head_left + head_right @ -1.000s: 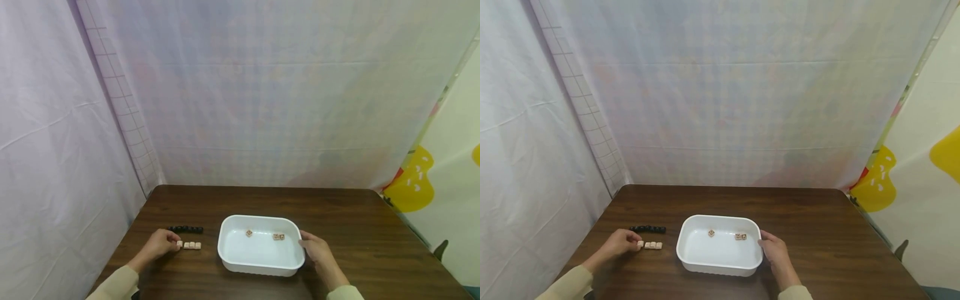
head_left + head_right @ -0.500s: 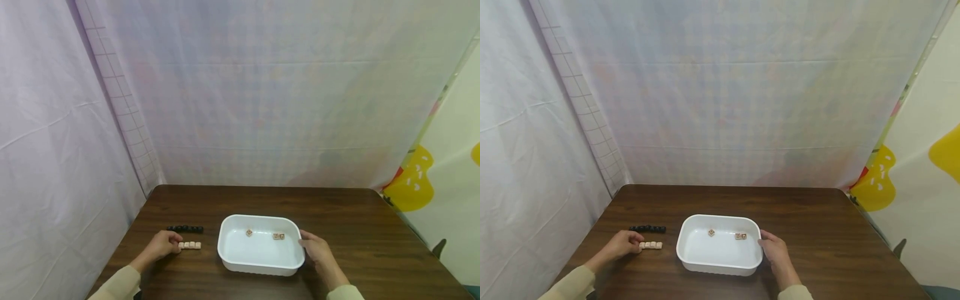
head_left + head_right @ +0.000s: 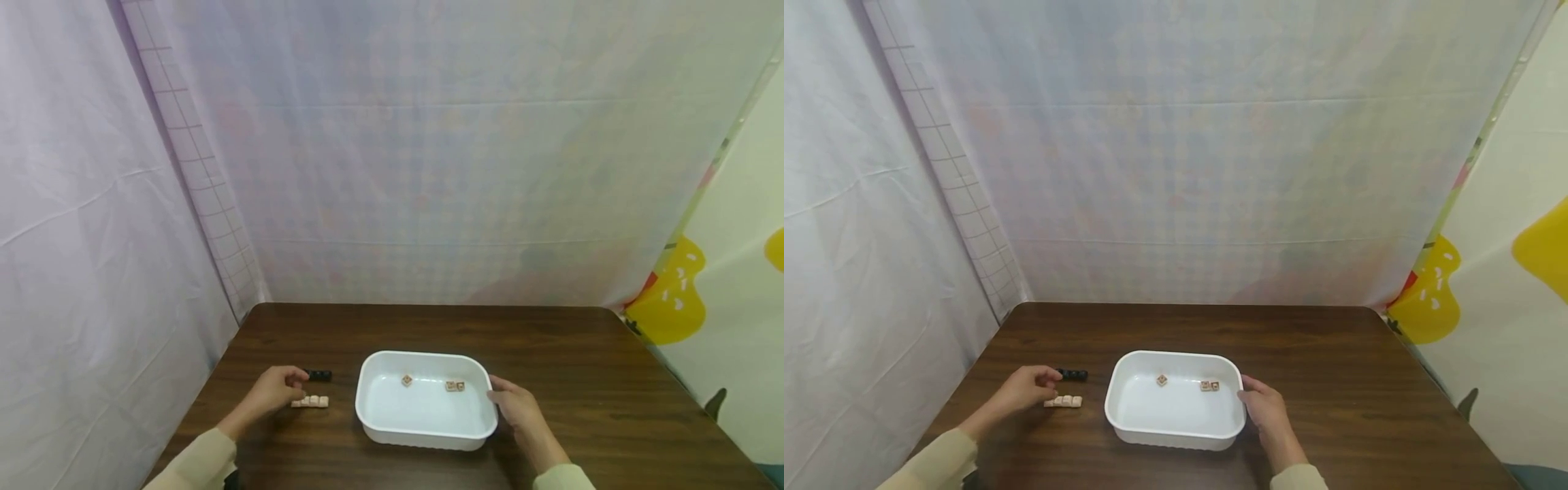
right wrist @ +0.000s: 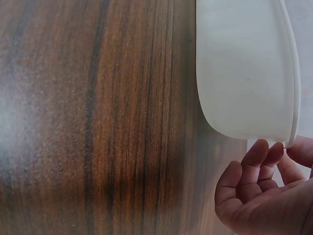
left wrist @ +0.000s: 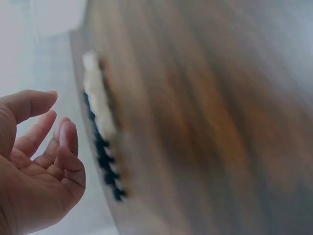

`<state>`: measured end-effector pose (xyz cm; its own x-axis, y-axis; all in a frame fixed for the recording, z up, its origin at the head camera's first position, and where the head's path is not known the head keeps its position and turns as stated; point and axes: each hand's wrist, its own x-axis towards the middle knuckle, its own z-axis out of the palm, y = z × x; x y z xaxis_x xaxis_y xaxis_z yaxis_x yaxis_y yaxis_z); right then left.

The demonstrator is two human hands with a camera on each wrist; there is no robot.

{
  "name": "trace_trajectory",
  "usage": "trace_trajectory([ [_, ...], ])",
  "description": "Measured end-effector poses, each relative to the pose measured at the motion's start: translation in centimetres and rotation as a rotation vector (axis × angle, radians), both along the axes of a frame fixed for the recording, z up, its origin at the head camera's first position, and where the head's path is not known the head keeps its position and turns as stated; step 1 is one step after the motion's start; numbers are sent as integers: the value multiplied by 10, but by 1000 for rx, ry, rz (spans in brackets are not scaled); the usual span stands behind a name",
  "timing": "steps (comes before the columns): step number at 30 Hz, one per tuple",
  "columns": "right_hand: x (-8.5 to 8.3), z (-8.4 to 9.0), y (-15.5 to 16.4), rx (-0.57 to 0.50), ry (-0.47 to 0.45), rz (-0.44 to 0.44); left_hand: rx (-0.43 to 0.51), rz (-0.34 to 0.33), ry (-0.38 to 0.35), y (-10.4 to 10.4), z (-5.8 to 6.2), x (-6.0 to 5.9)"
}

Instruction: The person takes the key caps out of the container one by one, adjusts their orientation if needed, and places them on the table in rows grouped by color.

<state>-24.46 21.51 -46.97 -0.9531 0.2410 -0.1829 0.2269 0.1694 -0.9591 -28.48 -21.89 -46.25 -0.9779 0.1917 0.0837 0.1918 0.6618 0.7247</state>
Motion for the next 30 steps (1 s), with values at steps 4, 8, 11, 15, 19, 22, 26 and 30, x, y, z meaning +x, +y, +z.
trace_trajectory([
  [4, 1, 1, 0, -11, -11, -3, 52, -54, 49, 22, 11, -2],
  [8, 1, 2, 0, -20, -28, -4, 96, -78, 85, 51, 21, -4],
  [11, 0, 1, 1, -10, -39, -4, 99, -102, 83, 78, 26, -4],
  [15, -1, 0, 3, 7, -49, -7, 96, -169, 68, 114, 29, -3],
  [19, -2, -1, 3, 14, -45, -7, 98, -217, 76, 146, 26, -4],
  [22, -3, -2, 3, 7, -50, -8, 81, -222, 107, 163, 20, -6],
  [26, -2, -3, 3, -3, -55, -9, 15, -203, 131, 177, 12, -13],
  [30, -2, -2, 3, -6, -52, -8, -129, -188, 177, 184, 6, -21],
])
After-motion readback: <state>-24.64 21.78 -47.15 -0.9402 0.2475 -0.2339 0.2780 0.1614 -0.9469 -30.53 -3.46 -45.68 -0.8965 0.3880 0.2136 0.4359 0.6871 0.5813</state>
